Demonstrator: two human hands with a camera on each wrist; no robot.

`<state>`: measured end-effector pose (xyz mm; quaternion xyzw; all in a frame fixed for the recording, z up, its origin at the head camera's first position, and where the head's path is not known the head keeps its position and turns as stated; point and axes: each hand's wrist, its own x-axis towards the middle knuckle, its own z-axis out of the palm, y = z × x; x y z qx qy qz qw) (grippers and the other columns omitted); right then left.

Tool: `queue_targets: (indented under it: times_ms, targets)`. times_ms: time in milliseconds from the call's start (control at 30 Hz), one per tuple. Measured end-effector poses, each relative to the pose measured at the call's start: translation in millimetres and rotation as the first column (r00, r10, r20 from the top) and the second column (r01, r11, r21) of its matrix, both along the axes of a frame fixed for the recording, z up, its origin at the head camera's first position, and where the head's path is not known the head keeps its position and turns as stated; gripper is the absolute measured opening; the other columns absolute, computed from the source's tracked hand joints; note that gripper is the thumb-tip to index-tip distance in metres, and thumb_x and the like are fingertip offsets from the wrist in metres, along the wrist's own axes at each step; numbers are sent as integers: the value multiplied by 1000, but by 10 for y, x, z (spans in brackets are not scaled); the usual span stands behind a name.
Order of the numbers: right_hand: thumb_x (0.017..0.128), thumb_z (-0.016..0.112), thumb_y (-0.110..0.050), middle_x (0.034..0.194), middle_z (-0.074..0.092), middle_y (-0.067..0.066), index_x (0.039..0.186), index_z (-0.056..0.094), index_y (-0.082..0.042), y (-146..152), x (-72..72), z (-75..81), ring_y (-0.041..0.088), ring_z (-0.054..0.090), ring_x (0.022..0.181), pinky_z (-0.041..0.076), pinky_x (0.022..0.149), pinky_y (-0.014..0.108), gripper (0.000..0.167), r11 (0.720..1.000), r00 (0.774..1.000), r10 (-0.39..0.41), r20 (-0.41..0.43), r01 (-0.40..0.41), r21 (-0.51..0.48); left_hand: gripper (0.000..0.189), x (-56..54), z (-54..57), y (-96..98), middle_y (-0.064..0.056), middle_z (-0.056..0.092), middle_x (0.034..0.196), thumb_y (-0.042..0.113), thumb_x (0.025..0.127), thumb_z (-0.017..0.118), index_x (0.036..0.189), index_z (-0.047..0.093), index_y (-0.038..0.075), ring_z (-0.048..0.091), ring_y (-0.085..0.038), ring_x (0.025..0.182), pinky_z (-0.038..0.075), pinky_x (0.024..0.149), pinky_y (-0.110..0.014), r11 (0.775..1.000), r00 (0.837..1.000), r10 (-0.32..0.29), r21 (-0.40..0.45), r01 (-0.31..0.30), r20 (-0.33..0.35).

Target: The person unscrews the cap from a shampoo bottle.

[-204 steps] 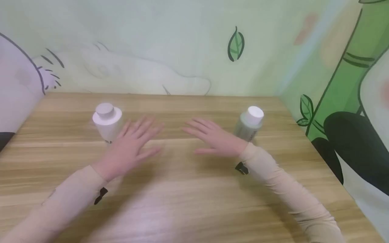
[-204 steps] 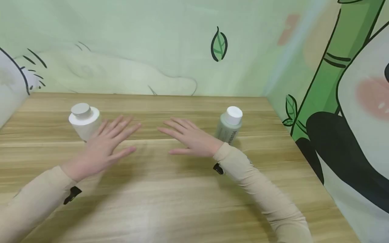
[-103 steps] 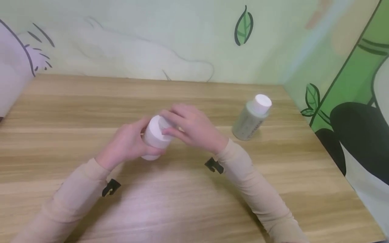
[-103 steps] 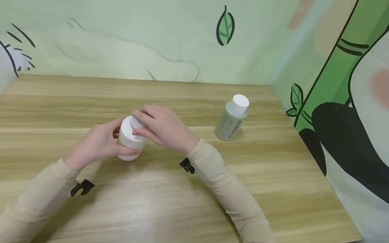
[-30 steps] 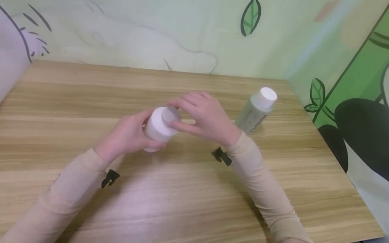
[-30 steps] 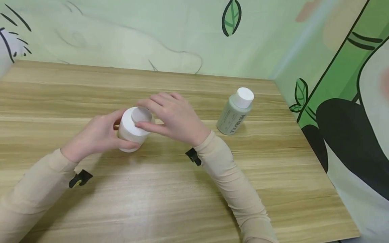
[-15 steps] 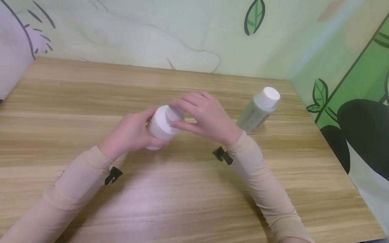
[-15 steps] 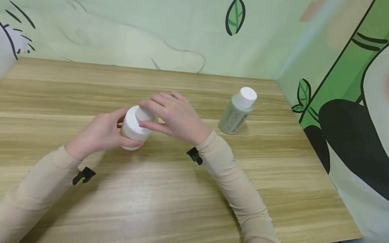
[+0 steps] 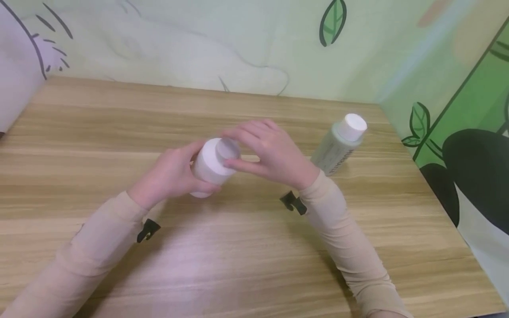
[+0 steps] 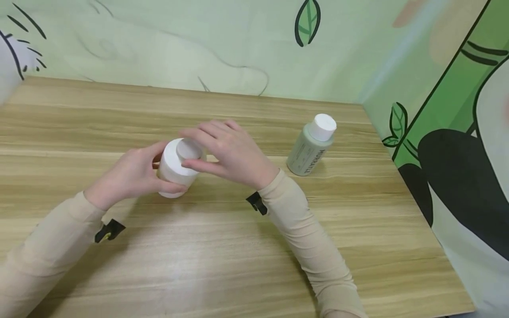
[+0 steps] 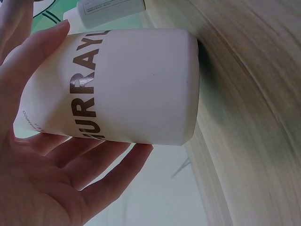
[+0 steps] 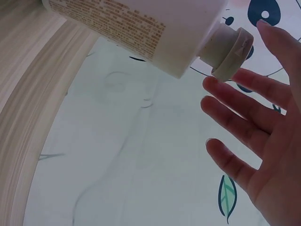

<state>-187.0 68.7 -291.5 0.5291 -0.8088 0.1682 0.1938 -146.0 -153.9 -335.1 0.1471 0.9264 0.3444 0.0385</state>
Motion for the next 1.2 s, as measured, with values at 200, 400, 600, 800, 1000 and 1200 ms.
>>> queue_targets:
  times_ms: [200,400,600,800,1000,1200]
  targets:
    - [84,73,-38,111,71,3,118,66,-8,-3,-1,-4,20,63,109,47,90,36,45,999,1000,-31,-3,31,-26,82,13,5,7,-16,67,117,30,65,88,134,50,9,64,-32,104,51,92,-50,1000,1000,0,-5,0,-5]
    - [83,73,-39,105,72,3,113,67,-8,-20,19,-8,20,64,104,47,88,34,43,999,999,-36,-36,35,-20,80,26,16,15,-16,67,115,31,65,88,132,51,8,64,-32,102,51,89,-49,1000,1000,3,-9,-3,-5]
    - [85,72,-36,105,71,3,114,67,-8,-20,18,-15,19,64,100,46,83,33,41,1000,999,-22,-31,22,-8,81,31,21,20,-17,67,117,33,65,87,133,50,8,63,-33,104,51,91,-51,1000,1000,16,-21,-15,12]
    - [87,70,-33,109,68,4,120,64,-9,2,6,10,19,61,103,44,84,32,41,999,1000,8,7,-9,34,80,16,12,13,-16,67,116,33,65,88,132,51,9,63,-32,102,50,89,-49,999,1000,22,-32,-22,4]
    - [87,70,-37,113,69,3,123,63,-9,12,17,31,18,60,109,44,87,33,46,999,998,-19,61,16,44,81,18,6,14,-16,67,117,31,65,88,134,50,9,63,-33,103,51,91,-51,1000,1000,16,-25,-16,5]
    - [86,70,-41,108,70,2,122,63,-9,15,18,32,16,62,106,43,85,33,49,997,995,-73,75,72,15,82,30,24,19,-18,67,117,33,64,88,133,51,9,63,-34,104,50,92,-53,1000,1000,14,-13,-14,3]
